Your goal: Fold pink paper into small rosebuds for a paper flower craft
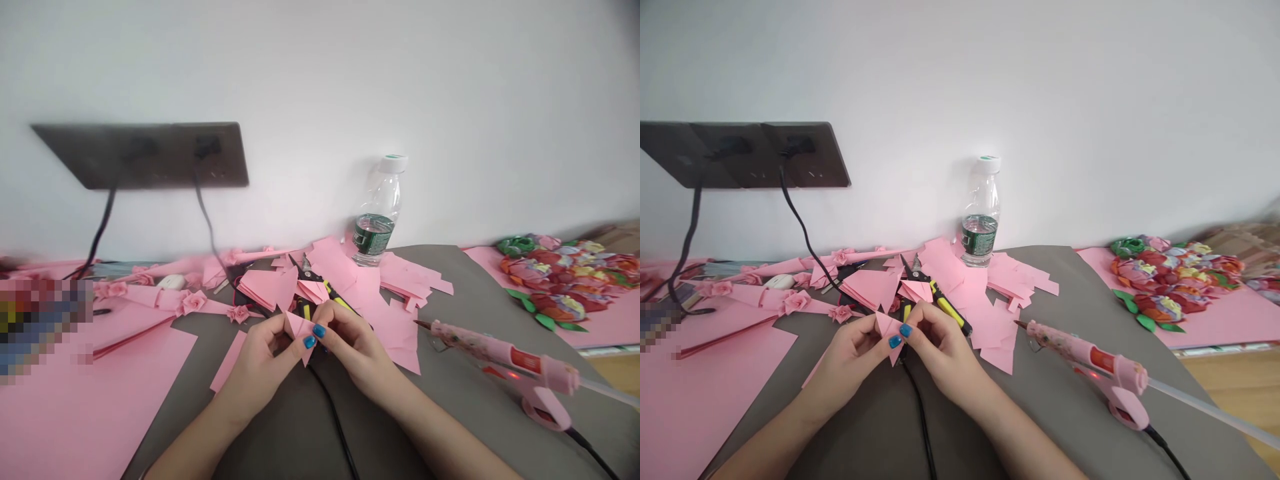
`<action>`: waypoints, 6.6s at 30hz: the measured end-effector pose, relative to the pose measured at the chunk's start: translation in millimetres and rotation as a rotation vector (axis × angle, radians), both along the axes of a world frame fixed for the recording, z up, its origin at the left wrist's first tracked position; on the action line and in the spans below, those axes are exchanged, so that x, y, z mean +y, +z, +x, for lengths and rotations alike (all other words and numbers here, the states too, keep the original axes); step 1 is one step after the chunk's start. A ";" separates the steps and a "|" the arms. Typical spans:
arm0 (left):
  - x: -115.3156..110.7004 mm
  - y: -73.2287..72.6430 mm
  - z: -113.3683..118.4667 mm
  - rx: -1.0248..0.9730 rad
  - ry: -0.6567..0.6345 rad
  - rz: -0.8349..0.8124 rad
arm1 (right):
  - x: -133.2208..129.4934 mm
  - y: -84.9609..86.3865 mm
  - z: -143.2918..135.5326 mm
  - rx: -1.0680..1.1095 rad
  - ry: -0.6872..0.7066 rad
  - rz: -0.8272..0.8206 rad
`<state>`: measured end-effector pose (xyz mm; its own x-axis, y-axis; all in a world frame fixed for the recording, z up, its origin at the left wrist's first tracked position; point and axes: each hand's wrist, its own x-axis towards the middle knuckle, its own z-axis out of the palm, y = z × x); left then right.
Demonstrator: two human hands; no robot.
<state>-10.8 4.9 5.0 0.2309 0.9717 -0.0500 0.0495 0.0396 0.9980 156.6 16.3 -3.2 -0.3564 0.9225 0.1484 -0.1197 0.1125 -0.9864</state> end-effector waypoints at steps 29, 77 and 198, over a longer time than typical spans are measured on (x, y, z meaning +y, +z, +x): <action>-1.6 4.8 0.3 0.007 0.029 0.037 | -3.8 2.1 -0.3 -0.195 0.029 0.080; -1.9 2.9 1.2 0.180 0.005 0.089 | -5.5 -2.2 -1.5 -0.378 -0.292 0.447; -1.1 -1.2 0.3 0.013 0.060 0.107 | 0.0 -1.4 -1.9 -0.042 -0.118 -0.009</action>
<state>-10.5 3.7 3.9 0.1718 0.9837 0.0521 0.0630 -0.0637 0.9960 154.7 16.2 -4.6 -0.2508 0.9596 0.1273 -0.0648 0.1146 -0.9913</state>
